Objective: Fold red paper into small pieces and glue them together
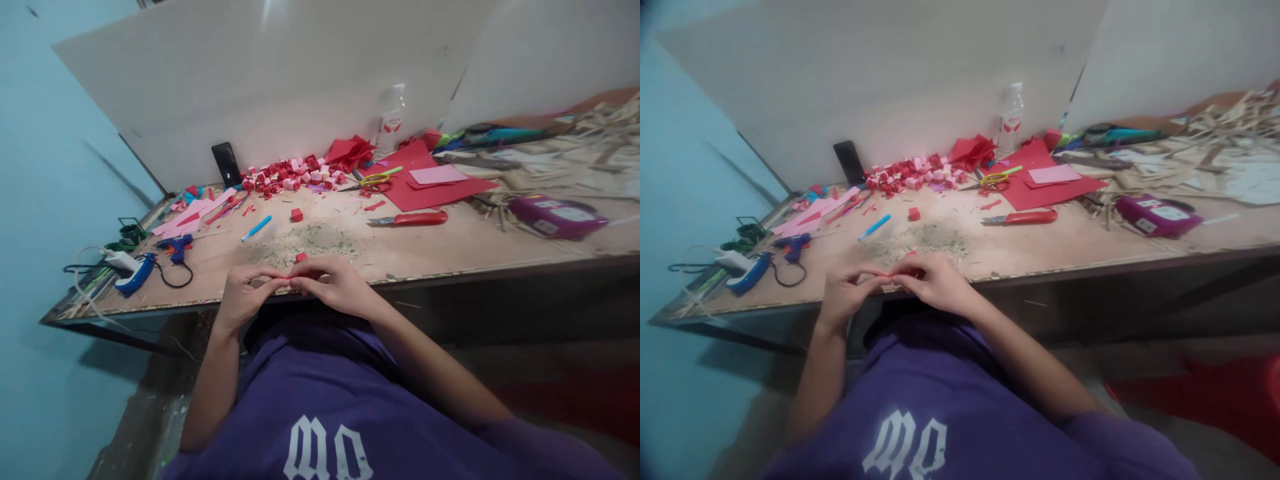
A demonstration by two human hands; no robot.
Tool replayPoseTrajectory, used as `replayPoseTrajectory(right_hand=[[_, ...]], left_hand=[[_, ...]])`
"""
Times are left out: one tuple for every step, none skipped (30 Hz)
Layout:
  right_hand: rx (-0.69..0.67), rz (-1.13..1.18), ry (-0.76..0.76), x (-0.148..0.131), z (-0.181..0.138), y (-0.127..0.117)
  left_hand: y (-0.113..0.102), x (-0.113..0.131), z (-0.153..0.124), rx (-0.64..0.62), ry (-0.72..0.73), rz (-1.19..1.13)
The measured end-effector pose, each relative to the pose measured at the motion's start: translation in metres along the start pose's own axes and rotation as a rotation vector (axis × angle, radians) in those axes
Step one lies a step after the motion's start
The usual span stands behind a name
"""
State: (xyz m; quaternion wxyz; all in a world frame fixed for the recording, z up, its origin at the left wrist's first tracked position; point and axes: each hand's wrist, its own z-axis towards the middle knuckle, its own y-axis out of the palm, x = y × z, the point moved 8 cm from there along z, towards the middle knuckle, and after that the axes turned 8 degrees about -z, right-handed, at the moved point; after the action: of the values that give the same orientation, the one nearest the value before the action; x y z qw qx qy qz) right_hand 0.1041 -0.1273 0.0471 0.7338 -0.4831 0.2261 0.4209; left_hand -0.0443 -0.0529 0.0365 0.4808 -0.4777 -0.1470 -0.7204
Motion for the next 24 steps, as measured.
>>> replayPoseTrajectory(right_hand=[[0.002,0.004,0.006,0.0009,-0.0003,-0.0003],[0.004,0.007,0.011,0.0017,-0.0008,-0.0006],[0.006,0.007,0.016,0.0023,-0.0013,-0.0007],[0.010,0.006,0.019,0.0027,-0.0018,-0.0010],[0.018,0.003,0.021,0.0029,-0.0023,-0.0016],[0.027,-0.001,0.023,0.0028,-0.0028,-0.0022],[0.034,-0.006,0.023,0.0026,-0.0032,-0.0028],[0.037,-0.010,0.023,0.0024,-0.0035,-0.0032],[0.037,-0.015,0.023,0.0022,-0.0038,-0.0033],[0.030,-0.018,0.021,0.0020,-0.0039,-0.0031],[0.021,-0.020,0.022,0.0021,-0.0039,-0.0027],[0.010,-0.023,0.022,0.0022,-0.0039,-0.0023],[0.002,-0.024,0.020,0.0022,-0.0038,-0.0020],[-0.002,-0.022,0.016,0.0021,-0.0038,-0.0021],[-0.006,-0.018,0.013,0.0019,-0.0039,-0.0021],[-0.012,-0.010,0.011,0.0018,-0.0041,-0.0018],[-0.021,-0.001,0.013,0.0018,-0.0043,-0.0012],[-0.032,0.010,0.018,0.0020,-0.0045,-0.0005],[-0.044,0.022,0.025,0.0023,-0.0046,0.0003],[-0.055,0.031,0.031,0.0025,-0.0047,0.0011],[-0.064,0.038,0.035,0.0024,-0.0047,0.0016],[-0.068,0.045,0.036,0.0021,-0.0045,0.0016],[-0.070,0.051,0.033,0.0016,-0.0042,0.0014],[-0.071,0.057,0.028,0.0009,-0.0038,0.0011]], left_hand=[[-0.0008,0.0010,0.0003,0.007,0.004,0.005],[-0.0015,0.0017,0.0005,0.013,0.005,0.013],[-0.0021,0.0022,0.0007,0.015,0.003,0.020],[-0.0020,0.0026,0.0008,0.010,-0.001,0.019],[-0.0012,0.0032,0.0008,-0.004,-0.002,0.012],[0.0001,0.0038,0.0007,-0.022,-0.004,0.002],[0.0014,0.0043,0.0006,-0.037,-0.007,-0.010],[0.0025,0.0044,0.0005,-0.047,-0.015,-0.022],[0.0034,0.0039,0.0004,-0.052,-0.029,-0.032],[0.0042,0.0027,0.0004,-0.054,-0.047,-0.039],[0.0048,0.0011,0.0005,-0.051,-0.068,-0.042],[0.0052,-0.0005,0.0008,-0.048,-0.082,-0.041],[0.0059,-0.0015,0.0012,-0.049,-0.088,-0.039],[0.0065,-0.0025,0.0016,-0.048,-0.090,-0.037],[0.0069,-0.0032,0.0020,-0.048,-0.091,-0.039],[0.0072,-0.0038,0.0022,-0.047,-0.092,-0.043],[0.0072,-0.0042,0.0022,-0.042,-0.093,-0.049],[0.0070,-0.0044,0.0021,-0.036,-0.095,-0.057],[0.0067,-0.0042,0.0018,-0.030,-0.095,-0.064],[0.0064,-0.0033,0.0015,-0.024,-0.088,-0.070],[0.0062,-0.0020,0.0011,-0.021,-0.076,-0.072],[0.0061,-0.0004,0.0007,-0.020,-0.060,-0.070],[0.0061,0.0015,0.0002,-0.020,-0.041,-0.063],[0.0064,0.0033,-0.0002,-0.023,-0.019,-0.053]])
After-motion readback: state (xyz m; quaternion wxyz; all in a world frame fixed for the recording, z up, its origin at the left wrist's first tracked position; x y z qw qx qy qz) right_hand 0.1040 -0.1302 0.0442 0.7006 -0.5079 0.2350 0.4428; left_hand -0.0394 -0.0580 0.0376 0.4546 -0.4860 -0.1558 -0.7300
